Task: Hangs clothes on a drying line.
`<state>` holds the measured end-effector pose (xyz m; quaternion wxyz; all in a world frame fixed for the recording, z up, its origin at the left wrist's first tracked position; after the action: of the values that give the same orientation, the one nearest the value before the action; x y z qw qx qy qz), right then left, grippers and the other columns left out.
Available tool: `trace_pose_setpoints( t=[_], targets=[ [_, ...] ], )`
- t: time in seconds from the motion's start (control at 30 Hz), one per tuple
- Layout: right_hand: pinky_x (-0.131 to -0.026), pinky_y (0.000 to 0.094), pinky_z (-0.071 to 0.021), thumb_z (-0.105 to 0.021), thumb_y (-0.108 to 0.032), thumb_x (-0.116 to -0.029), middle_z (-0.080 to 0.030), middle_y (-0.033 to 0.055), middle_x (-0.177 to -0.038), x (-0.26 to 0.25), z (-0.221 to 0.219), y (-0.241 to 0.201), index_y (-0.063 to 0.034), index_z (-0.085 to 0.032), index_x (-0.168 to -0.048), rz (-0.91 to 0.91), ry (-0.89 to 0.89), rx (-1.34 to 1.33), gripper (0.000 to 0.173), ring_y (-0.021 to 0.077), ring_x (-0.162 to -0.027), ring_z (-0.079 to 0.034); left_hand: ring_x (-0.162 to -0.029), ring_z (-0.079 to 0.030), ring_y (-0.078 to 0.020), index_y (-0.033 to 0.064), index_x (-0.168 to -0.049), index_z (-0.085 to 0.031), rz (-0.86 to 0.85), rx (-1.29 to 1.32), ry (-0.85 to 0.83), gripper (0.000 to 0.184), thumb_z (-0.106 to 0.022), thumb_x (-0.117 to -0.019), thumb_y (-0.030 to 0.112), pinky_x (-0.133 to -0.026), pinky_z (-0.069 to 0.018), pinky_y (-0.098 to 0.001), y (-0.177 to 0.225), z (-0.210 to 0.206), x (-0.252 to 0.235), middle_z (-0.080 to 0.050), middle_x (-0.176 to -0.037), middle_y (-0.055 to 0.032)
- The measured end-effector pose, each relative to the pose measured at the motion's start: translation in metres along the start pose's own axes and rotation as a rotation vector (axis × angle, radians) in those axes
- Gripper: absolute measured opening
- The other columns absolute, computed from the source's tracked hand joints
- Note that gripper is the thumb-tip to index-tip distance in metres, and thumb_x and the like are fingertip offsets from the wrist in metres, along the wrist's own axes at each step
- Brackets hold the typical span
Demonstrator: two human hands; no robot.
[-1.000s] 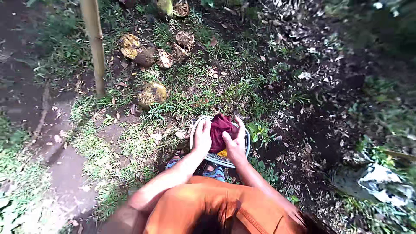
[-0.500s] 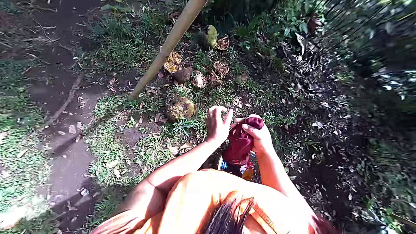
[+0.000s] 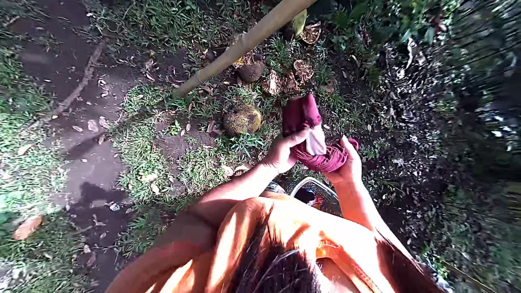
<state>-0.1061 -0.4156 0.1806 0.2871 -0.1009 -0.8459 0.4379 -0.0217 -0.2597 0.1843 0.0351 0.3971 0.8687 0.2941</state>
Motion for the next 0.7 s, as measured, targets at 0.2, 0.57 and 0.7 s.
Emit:
trace_pose_setpoints(
  t=[0.2, 0.57, 0.7],
  targets=[
    [-0.057, 0.0261, -0.0555, -0.055, -0.027, -0.1053, -0.063, -0.0031, -0.071, -0.038, -0.012, 0.009, -0.0131, -0.061, -0.103, -0.235, 0.263, 0.414, 0.015, 0.0063, -0.059, -0.061, -0.114, -0.059, -0.0279, 0.0085, -0.114, -0.075, -0.222, -1.295, -0.884, 0.062, -0.076, -0.0794, 0.060, -0.111, -0.0261, -0.0585, -0.007, -0.012, 0.000, -0.073, -0.107, -0.0097],
    [-0.072, 0.0331, -0.0600, -0.062, -0.020, -0.1008, -0.066, -0.0008, -0.084, -0.049, -0.091, -0.009, -0.0083, -0.059, -0.110, 0.503, 0.198, 0.347, 0.016, 0.0104, -0.075, -0.067, -0.142, -0.046, -0.0223, 0.0140, -0.165, -0.005, -0.012, -0.556, 0.134, 0.113, -0.082, -0.0823, 0.005, -0.113, -0.0455, -0.0412, 0.009, 0.042, 0.002, -0.035, -0.163, -0.0127],
    [-0.083, 0.0249, -0.0575, -0.067, -0.017, -0.0990, -0.065, -0.0063, -0.099, -0.011, -0.129, -0.029, -0.0135, -0.061, -0.105, 0.961, -0.229, 0.697, 0.009, 0.0034, -0.092, -0.065, -0.094, -0.069, -0.0153, 0.0127, -0.136, -0.054, 0.344, -0.354, -0.005, 0.034, -0.061, -0.1040, 0.024, -0.079, -0.0601, -0.0366, 0.005, 0.031, 0.004, -0.069, -0.110, -0.0050]
  ],
)
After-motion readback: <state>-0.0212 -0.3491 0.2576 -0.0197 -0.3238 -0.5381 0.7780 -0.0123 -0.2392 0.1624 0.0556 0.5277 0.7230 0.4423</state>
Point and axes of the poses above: each hand's wrist, its own x-axis away from the middle knuckle, its own z-axis out of the back of the hand, y = z × x, the point moved 3 cm from there along -x, towards the middle knuckle
